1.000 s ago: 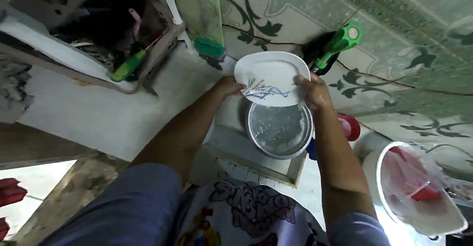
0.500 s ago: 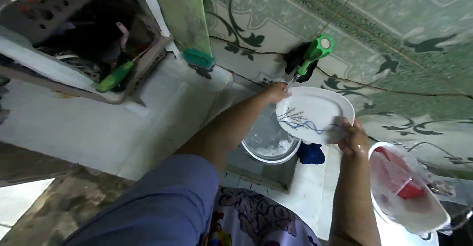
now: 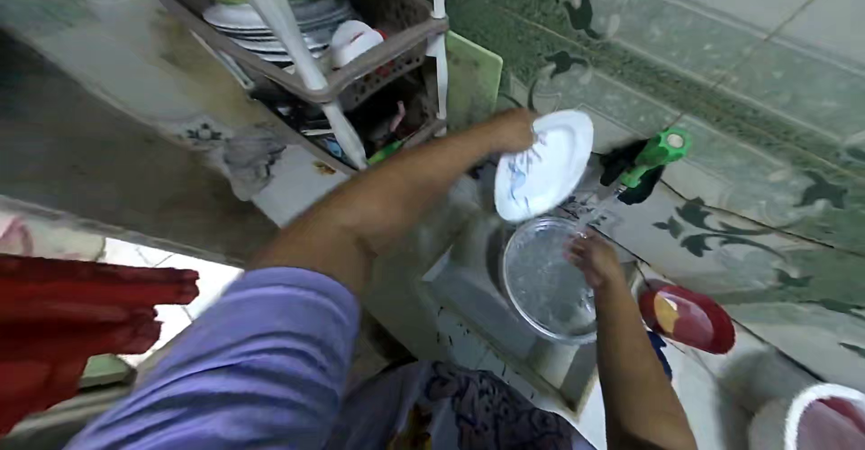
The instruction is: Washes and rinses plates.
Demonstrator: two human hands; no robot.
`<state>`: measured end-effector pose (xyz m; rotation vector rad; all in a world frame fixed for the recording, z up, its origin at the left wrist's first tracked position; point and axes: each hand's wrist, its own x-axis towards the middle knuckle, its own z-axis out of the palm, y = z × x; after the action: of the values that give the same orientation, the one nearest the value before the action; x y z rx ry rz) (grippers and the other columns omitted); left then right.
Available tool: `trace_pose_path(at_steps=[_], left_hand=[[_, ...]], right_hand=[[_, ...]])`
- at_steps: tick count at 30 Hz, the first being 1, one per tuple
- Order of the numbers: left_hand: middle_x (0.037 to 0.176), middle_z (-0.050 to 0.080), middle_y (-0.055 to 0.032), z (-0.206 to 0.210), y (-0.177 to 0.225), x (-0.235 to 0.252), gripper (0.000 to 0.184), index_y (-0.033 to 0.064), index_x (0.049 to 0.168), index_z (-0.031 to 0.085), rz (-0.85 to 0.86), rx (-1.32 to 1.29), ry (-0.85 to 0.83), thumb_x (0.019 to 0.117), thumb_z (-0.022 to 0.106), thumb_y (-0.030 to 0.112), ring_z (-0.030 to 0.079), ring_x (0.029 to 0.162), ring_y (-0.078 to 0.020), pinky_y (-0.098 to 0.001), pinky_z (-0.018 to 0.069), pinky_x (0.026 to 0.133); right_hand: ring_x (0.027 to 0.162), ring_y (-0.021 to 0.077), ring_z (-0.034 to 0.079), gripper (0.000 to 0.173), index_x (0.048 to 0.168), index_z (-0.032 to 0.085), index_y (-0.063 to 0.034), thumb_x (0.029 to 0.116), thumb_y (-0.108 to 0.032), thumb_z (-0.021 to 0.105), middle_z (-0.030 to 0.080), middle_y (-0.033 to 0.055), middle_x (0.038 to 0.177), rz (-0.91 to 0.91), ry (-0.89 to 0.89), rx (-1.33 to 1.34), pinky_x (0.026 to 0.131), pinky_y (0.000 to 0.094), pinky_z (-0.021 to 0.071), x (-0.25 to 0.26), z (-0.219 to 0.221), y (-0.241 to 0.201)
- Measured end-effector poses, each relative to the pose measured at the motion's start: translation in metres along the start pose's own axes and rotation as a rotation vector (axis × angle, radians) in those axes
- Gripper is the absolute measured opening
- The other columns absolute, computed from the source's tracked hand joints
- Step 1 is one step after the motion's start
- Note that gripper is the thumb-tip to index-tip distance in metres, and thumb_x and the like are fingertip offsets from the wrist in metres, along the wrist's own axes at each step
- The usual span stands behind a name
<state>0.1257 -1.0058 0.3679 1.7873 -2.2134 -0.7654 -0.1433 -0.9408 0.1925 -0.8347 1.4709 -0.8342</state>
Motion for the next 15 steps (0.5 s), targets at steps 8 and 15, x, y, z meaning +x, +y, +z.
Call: trace_pose_path(at_steps=[8,15], left_hand=[[0.089,0.067,-0.0208,-0.13,-0.029,-0.096,0.022,-0.0014,0.102,0.071,0.289,0.455,0.612,0.1027,0.054,0.012,0.064,0.079,-0.03,-0.0479,0.0495,0.073],[0.096,0.068,-0.026,-0.142,-0.059,-0.051,0.01,-0.009,0.101,0.069,0.022,0.574,0.365,0.0956,0.066,-0.001,0.067,0.09,-0.0385,-0.0539,0.0495,0.083]], right_hand=[[0.135,0.041,0.05,0.056,0.152,0.04,0.0034,0.1018,-0.017,0.056,0.039,0.032,0.155,-0.837,0.405,-0.671,0.107,0.0501,0.0478,-0.047,-0.051,-0.144],[0.132,0.0551,0.049,0.042,0.143,0.06,-0.0086,0.101,-0.007,0.06,0.051,0.033,0.145,-0.742,0.227,-1.134,0.103,0.0722,0.0405,-0.034,-0.035,-0.19]])
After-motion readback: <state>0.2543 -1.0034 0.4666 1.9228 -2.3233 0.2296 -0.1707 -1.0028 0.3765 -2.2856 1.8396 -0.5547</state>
